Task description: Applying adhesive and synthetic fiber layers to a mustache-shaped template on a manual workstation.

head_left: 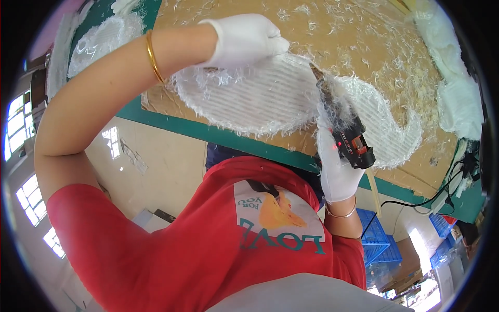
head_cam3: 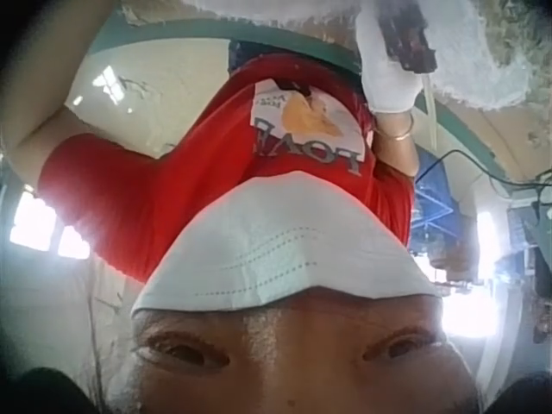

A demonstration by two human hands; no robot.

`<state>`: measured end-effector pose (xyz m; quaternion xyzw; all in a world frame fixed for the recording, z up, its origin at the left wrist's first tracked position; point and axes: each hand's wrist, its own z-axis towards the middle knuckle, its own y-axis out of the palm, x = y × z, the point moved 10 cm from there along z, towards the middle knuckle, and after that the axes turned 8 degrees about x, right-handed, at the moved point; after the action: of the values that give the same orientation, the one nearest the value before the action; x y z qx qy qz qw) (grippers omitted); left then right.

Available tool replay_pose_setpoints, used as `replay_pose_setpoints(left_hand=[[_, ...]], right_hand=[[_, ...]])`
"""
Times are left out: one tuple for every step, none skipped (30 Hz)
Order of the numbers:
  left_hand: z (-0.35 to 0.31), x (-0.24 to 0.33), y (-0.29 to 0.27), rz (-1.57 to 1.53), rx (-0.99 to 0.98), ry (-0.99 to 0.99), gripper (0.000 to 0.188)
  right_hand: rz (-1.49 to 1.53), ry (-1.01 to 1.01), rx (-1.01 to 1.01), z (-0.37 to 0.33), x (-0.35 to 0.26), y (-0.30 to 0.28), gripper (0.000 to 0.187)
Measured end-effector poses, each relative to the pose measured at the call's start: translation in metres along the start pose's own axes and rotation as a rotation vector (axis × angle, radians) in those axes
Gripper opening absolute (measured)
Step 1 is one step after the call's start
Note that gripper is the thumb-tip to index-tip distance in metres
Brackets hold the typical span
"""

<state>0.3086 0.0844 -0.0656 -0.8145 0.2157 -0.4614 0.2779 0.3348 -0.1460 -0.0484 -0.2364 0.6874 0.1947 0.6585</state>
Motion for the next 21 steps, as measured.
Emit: replay_pose_setpoints(left_hand=[[-0.002,-0.001,0.005,0.002,0.001,0.003,0.034],[-0.006,0.016,0.0,0.284,0.129,0.205,0.026],[-0.013,0.033,-0.002,0.565,0.258,0.406,0.02],[-0.013,0.033,-0.003,0.563,0.26,0.411,0.02],[-0.017,0.044,0.0,0.707,0.295,0.562,0.016],[-0.023,0.054,0.006,0.851,0.33,0.714,0.013],[-0.024,0.051,0.009,0.853,0.336,0.712,0.013],[-0.032,0.055,0.012,0.855,0.421,0.797,0.011],[-0.04,0.059,0.014,0.854,0.507,0.882,0.011],[-0.041,0.057,0.017,0.851,0.509,0.88,0.011],[-0.044,0.058,0.018,0.919,0.582,0.9,0.011],[-0.048,0.058,0.019,0.986,0.655,0.917,0.011],[-0.049,0.058,0.021,0.973,0.658,0.917,0.011],[-0.05,0.058,0.024,1.004,0.66,0.925,0.011],[-0.051,0.058,0.026,1.034,0.663,0.933,0.012],[-0.052,0.059,0.024,1.026,0.669,0.929,0.012],[-0.05,0.059,0.022,1.01,0.63,0.918,0.011],[-0.047,0.059,0.023,0.994,0.591,0.908,0.01],[-0.045,0.055,0.023,0.988,0.595,0.908,0.01],[-0.037,0.047,0.014,0.844,0.595,0.814,0.01],[-0.029,0.038,0.006,0.702,0.591,0.72,0.01]], right_hand=[[-0.016,-0.038,-0.019,-0.001,-0.004,0.001,0.029],[-0.016,-0.041,-0.017,-0.001,-0.007,0.004,0.029],[0.067,-0.018,0.014,0.001,-0.012,0.008,0.03],[0.146,0.005,0.046,0.001,-0.016,0.009,0.032],[0.187,-0.022,0.023,0.001,-0.017,0.012,0.034],[0.182,-0.024,0.026,0.001,-0.016,0.014,0.034],[0.185,0.037,0.046,0.003,-0.009,0.017,0.033],[0.188,0.098,0.068,0.004,-0.002,0.019,0.032],[0.085,0.141,0.139,0.006,0.0,0.014,0.031],[0.033,0.226,0.121,-0.001,0.009,0.009,0.029],[0.044,0.249,0.139,-0.001,0.013,0.009,0.029],[0.054,0.271,0.157,-0.002,0.016,0.008,0.029],[0.043,0.275,0.159,-0.001,0.017,0.007,0.029],[0.096,0.322,0.172,0.0,0.022,0.006,0.03],[0.149,0.368,0.186,-0.001,0.027,0.005,0.032],[0.139,0.368,0.183,0.001,0.027,0.005,0.032],[0.14,0.349,0.192,0.004,0.024,0.005,0.031],[0.142,0.33,0.201,0.006,0.022,0.004,0.03],[0.136,0.33,0.201,0.007,0.022,0.007,0.03],[0.181,0.312,0.241,0.009,0.02,0.007,0.028],[0.227,0.294,0.281,0.01,0.018,0.004,0.027]])
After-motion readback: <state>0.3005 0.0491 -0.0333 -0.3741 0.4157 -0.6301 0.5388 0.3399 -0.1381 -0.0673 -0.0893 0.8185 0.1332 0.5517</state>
